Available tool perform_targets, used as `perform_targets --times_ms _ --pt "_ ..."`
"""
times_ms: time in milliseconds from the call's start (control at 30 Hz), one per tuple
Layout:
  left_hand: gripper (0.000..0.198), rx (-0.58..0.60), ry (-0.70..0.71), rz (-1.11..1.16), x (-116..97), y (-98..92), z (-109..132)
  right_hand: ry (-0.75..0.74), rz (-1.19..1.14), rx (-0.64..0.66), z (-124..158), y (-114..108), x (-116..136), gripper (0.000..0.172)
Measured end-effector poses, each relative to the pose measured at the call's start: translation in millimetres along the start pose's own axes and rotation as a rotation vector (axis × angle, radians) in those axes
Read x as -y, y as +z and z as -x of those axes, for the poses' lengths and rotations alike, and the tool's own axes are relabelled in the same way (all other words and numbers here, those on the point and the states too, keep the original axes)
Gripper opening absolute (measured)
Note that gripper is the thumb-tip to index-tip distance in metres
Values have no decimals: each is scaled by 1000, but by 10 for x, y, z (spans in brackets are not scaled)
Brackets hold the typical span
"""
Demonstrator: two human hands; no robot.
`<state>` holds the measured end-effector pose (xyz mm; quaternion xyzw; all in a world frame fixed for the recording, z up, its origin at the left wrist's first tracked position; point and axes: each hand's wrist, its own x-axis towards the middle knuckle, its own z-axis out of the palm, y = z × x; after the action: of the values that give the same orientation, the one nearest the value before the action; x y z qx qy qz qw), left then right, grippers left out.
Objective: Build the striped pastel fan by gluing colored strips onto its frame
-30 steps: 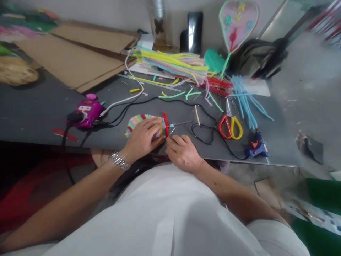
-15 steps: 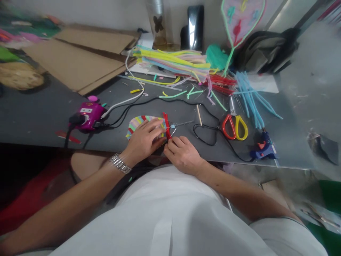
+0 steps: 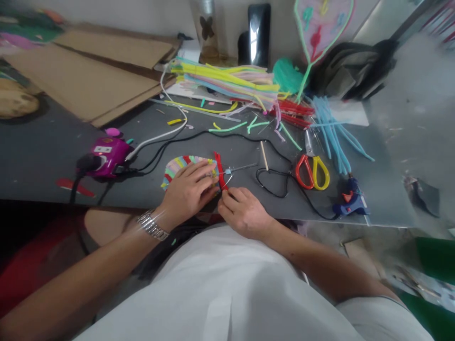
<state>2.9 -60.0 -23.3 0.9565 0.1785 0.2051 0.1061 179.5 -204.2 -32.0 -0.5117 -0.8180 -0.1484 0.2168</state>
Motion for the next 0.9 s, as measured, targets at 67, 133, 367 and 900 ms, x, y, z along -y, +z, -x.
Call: perform_targets --times_ms 67,133,367,900 --pt "22 -10 32 -11 -10 -7 -7 15 -24 -2 1 9 5 14" --pt "22 -22 64 -21 -12 0 -7 38 -68 -11 -5 7 6 14" --pt "20 -6 68 12 9 2 -12 272 -126 -45 -1 -125 -50 17" --pt "19 -28 36 52 -6 5 10 94 -101 35 11 -122 -40 23"
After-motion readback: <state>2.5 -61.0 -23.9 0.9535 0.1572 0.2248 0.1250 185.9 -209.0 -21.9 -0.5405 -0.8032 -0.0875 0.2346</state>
